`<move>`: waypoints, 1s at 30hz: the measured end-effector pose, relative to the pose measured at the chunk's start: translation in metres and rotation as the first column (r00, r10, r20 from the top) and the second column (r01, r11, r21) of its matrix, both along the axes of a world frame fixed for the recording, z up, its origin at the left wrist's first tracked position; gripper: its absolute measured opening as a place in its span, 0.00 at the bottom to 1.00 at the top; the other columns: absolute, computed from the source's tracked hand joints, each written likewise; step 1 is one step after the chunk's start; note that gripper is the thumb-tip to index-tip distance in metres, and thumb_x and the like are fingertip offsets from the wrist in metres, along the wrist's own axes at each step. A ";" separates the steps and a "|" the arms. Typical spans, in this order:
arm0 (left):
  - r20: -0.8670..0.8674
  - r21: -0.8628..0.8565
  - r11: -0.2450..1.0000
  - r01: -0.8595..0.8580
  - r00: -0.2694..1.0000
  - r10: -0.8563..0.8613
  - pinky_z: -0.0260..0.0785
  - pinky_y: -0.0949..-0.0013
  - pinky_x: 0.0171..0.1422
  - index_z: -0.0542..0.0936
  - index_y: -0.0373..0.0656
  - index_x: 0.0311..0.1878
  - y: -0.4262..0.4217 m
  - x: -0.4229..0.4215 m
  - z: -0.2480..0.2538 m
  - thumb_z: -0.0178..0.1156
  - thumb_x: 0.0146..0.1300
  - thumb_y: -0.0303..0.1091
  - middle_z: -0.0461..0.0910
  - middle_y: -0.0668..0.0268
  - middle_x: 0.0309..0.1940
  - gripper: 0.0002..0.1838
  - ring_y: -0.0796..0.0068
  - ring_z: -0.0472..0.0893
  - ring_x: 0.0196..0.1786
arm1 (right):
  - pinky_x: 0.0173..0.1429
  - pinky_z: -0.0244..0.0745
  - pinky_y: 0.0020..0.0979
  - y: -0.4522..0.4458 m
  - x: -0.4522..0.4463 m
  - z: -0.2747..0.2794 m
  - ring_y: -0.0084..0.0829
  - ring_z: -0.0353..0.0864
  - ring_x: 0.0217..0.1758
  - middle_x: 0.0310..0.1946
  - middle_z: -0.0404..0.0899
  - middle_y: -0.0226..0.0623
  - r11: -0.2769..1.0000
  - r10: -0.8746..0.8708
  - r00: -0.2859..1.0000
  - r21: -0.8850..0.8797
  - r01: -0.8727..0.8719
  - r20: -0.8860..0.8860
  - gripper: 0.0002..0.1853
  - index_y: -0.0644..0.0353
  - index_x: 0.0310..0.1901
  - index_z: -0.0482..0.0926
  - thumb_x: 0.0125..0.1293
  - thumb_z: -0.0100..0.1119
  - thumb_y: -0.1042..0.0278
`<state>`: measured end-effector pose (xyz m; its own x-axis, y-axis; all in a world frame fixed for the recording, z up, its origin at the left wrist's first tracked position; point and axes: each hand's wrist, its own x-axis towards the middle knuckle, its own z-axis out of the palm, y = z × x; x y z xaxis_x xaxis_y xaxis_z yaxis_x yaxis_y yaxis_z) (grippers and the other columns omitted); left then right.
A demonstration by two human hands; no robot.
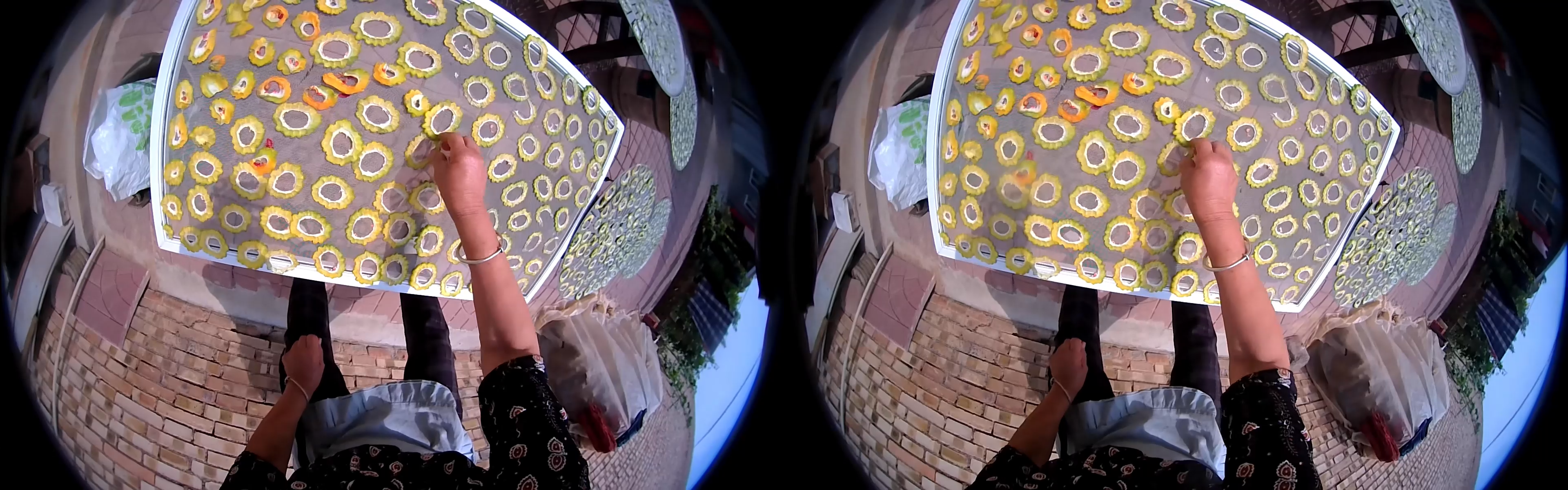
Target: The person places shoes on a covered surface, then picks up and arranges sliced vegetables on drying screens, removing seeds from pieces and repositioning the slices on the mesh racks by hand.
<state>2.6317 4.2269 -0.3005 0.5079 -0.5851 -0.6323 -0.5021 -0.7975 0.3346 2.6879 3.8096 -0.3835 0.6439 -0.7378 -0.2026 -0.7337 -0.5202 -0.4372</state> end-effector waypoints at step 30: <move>-0.113 0.053 0.998 -0.042 0.992 0.047 0.67 0.53 0.32 0.71 0.42 0.34 -0.007 0.005 0.004 0.54 0.59 0.28 0.74 0.58 0.28 0.02 0.54 0.76 0.31 | 0.37 0.75 0.32 -0.093 0.031 -0.029 0.33 0.80 0.29 0.29 0.81 0.39 0.917 -0.389 0.903 0.163 0.363 0.182 0.11 0.62 0.35 0.78 0.49 0.65 0.72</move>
